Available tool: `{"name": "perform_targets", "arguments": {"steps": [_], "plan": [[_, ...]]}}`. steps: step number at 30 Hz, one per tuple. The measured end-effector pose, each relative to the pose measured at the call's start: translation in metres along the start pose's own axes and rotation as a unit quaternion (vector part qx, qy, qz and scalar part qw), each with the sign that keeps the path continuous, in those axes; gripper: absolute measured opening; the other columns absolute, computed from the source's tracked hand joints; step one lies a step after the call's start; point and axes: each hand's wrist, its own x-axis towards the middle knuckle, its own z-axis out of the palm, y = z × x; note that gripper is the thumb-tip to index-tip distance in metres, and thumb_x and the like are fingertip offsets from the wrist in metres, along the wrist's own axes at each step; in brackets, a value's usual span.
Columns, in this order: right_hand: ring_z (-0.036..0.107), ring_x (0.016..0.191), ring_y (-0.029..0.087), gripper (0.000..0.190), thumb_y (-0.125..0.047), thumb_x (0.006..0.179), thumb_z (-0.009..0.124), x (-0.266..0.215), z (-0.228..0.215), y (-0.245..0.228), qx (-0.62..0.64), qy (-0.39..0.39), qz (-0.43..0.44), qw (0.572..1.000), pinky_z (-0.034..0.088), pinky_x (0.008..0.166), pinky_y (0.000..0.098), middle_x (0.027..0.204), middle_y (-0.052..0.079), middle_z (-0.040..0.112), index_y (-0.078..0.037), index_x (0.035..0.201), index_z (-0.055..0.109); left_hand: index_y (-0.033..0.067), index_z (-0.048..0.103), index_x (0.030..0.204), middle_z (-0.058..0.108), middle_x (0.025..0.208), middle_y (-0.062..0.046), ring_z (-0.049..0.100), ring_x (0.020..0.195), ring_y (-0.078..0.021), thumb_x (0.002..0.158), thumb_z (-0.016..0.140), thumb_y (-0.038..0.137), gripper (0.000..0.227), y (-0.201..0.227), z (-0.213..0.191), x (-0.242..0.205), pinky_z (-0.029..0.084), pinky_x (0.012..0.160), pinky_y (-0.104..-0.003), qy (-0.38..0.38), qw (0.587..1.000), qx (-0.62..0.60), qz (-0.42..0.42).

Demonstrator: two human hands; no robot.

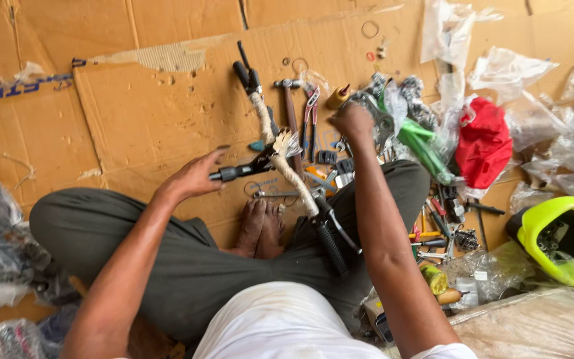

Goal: The person sits on the floor and assembles a bicycle handlebar by attaching brake levers and grips. They use a hammer to tap the grips into place and a screwdriver to tighten the brake lever bolts.

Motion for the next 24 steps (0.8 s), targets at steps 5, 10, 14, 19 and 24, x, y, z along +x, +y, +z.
{"name": "perform_targets", "arguments": {"steps": [5, 10, 14, 19, 24], "plan": [[0.067, 0.108, 0.035, 0.086, -0.034, 0.068, 0.092, 0.039, 0.018, 0.021, 0.229, 0.163, -0.016, 0.959, 0.053, 0.091, 0.0445, 0.116, 0.022, 0.069, -0.007, 0.136, 0.047, 0.0059, 0.067, 0.128, 0.074, 0.111, -0.017, 0.071, 0.104, -0.0331, 0.072, 0.087, 0.021, 0.062, -0.007, -0.018, -0.021, 0.056, 0.088, -0.046, -0.027, 0.992, 0.029, -0.117], [0.067, 0.11, 0.032, 0.078, -0.031, 0.075, 0.089, 0.049, 0.043, 0.01, 0.345, 0.163, -0.148, 0.912, 0.057, 0.091, 0.0423, 0.121, 0.018, 0.066, -0.006, 0.137, 0.048, 0.0055, 0.074, 0.094, 0.071, 0.08, -0.018, 0.07, 0.073, -0.0328, 0.078, 0.082, 0.025, 0.026, 0.011, -0.036, -0.045, 0.053, 0.068, -0.047, 0.071, 0.993, -0.003, -0.094], [0.069, 0.109, 0.028, 0.069, -0.031, 0.084, 0.083, 0.034, 0.016, -0.023, 0.48, 0.137, -0.121, 0.858, 0.06, 0.086, 0.0395, 0.122, 0.015, 0.065, -0.006, 0.137, 0.048, 0.0053, 0.074, 0.094, 0.073, 0.086, -0.015, 0.07, 0.081, -0.0339, 0.08, 0.08, 0.019, 0.021, 0.025, -0.037, -0.067, 0.053, 0.072, -0.047, 0.173, 0.984, -0.024, -0.034], [0.071, 0.107, 0.023, 0.057, -0.03, 0.094, 0.076, -0.024, -0.054, -0.06, 0.564, 0.088, -0.172, 0.803, 0.065, 0.081, 0.036, 0.123, 0.01, 0.064, -0.005, 0.138, 0.049, 0.0024, 0.065, 0.109, 0.072, 0.092, -0.017, 0.071, 0.085, -0.0323, 0.094, 0.072, 0.026, 0.029, 0.022, -0.026, -0.066, 0.054, 0.075, -0.046, 0.171, 0.982, -0.038, -0.071], [0.067, 0.1, 0.019, 0.038, -0.027, 0.119, 0.073, -0.107, -0.078, -0.126, 0.344, -0.03, -0.331, 0.878, 0.057, 0.084, 0.0324, 0.116, 0.014, 0.07, 0.001, 0.137, 0.057, -0.001, 0.066, 0.1, 0.072, 0.081, -0.015, 0.068, 0.07, -0.0231, 0.1, 0.067, 0.031, 0.032, 0.009, -0.024, -0.06, 0.053, 0.06, -0.039, 0.202, 0.967, -0.127, -0.09]]}}
